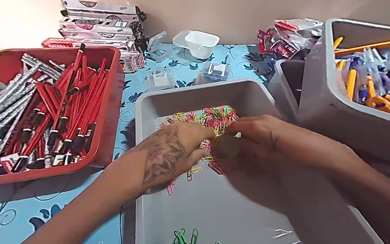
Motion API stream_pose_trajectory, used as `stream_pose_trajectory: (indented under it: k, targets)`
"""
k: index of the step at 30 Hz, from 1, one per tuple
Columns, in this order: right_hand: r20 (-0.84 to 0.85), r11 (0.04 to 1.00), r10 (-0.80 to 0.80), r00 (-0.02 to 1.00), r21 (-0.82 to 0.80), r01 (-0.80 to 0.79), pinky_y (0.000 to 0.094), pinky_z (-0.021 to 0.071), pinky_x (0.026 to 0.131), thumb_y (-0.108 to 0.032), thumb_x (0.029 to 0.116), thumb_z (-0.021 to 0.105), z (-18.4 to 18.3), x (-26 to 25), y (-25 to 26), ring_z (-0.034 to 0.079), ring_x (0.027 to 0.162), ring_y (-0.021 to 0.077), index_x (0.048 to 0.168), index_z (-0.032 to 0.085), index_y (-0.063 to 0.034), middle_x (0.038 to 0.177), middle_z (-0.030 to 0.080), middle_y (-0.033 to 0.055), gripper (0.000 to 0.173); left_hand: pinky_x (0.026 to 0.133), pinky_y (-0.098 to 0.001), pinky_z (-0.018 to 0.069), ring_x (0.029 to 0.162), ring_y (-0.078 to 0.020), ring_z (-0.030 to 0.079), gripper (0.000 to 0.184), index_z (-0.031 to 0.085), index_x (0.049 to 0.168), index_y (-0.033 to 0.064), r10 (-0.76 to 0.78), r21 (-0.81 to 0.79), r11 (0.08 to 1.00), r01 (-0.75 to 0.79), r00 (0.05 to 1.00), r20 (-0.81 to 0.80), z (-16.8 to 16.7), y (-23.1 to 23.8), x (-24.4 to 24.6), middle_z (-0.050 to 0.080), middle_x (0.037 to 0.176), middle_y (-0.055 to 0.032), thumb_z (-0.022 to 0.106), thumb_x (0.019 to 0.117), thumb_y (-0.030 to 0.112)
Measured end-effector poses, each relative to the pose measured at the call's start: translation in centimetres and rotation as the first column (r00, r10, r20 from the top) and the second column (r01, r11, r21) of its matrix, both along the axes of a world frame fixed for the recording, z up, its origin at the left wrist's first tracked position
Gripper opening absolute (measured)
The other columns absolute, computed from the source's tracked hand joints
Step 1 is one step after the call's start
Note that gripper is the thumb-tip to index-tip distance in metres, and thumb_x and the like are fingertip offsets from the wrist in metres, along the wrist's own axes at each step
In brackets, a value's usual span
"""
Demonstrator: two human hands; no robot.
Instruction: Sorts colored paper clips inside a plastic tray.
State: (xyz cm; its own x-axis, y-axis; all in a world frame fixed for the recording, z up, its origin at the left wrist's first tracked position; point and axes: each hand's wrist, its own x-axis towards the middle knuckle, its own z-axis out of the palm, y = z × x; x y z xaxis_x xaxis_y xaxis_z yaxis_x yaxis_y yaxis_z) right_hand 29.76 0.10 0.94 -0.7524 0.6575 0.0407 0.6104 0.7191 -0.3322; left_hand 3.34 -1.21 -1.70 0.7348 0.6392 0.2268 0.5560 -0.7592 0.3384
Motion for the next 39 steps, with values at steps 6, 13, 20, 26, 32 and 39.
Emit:
stream_pose_trajectory:
  k: [6,13,20,26,32,39]
  targets:
    - [0.076,0.996,0.087,0.993,0.015,-0.089,0.0329,0.0546,0.061,-0.019,0.0929,0.068,-1.0,-0.7,-0.8,0.067,0.076,0.0149,0.104,0.074,-0.0148,0.087,0.066,0.0012,0.013,0.07,-0.0291,0.0545,0.08,-0.0084,0.066,0.016,0.071,0.107,0.0171,-0.05,-0.202,0.979,0.011,0.981,-0.187,0.1,0.0,1.3,0.067,0.086,0.0037,0.067,0.0961,0.027]
    - [0.068,0.99,0.136,0.988,0.016,-0.137,0.0323,0.0532,0.057,-0.019,0.0919,0.067,-1.4,-0.7,-1.1,0.066,0.07,0.0136,0.098,0.075,-0.0156,0.08,0.065,-0.0006,0.011,0.065,-0.0264,0.0527,0.075,-0.0078,0.065,0.017,0.071,0.095,0.0146,-0.051,-0.038,0.998,0.047,0.991,-0.127,-0.8,0.2,0.6,0.064,0.081,0.004,0.059,0.0962,0.026]
    - [0.067,0.991,0.126,0.99,0.031,-0.128,0.0304,0.0525,0.056,-0.027,0.0945,0.064,-1.6,-0.6,-0.9,0.065,0.07,0.0114,0.102,0.074,-0.0186,0.082,0.065,-0.0025,0.015,0.066,-0.0297,0.0528,0.076,-0.0133,0.064,0.02,0.071,0.106,0.0067,0.124,0.072,0.989,-0.132,0.987,0.101,0.3,-0.2,1.0,0.067,0.089,-0.0036,0.055,0.0979,0.015]
    - [0.088,0.992,0.124,0.988,0.005,-0.124,0.0285,0.0507,0.056,-0.026,0.0928,0.063,-1.4,-0.6,-1.0,0.063,0.069,0.0097,0.098,0.071,-0.015,0.08,0.063,-0.0028,0.014,0.072,-0.039,0.0547,0.083,-0.0176,0.067,0.018,0.071,0.107,0.0089,0.151,-0.083,0.984,-0.157,0.986,-0.076,-0.3,0.0,-0.1,0.069,0.091,-0.0034,0.068,0.0933,0.02]
    - [-0.045,0.995,-0.018,0.999,0.1,0.022,0.0258,0.0443,0.05,-0.019,0.0866,0.067,-0.5,-1.4,-1.3,0.057,0.06,0.0077,0.088,0.068,-0.0131,0.072,0.058,-0.0036,0.006,0.069,-0.0357,0.0516,0.08,-0.0169,0.063,0.011,0.071,0.09,0.0112,0.078,-0.104,0.99,-0.095,0.984,-0.161,-0.9,0.0,-0.6,0.061,0.082,-0.0012,0.071,0.0919,0.022]
    - [-0.183,0.997,-0.074,0.98,-0.012,0.073,0.0167,0.0436,0.046,-0.021,0.0903,0.067,-0.2,-1.3,-1.3,0.053,0.054,-0.0026,0.092,0.068,-0.0184,0.068,0.061,-0.0111,0.004,0.056,-0.0309,0.0486,0.062,-0.0104,0.06,0.005,0.068,0.096,0.0116,0.187,-0.074,0.98,-0.183,0.982,0.041,0.3,-0.5,0.0,0.064,0.076,0.0021,0.066,0.0936,0.016]
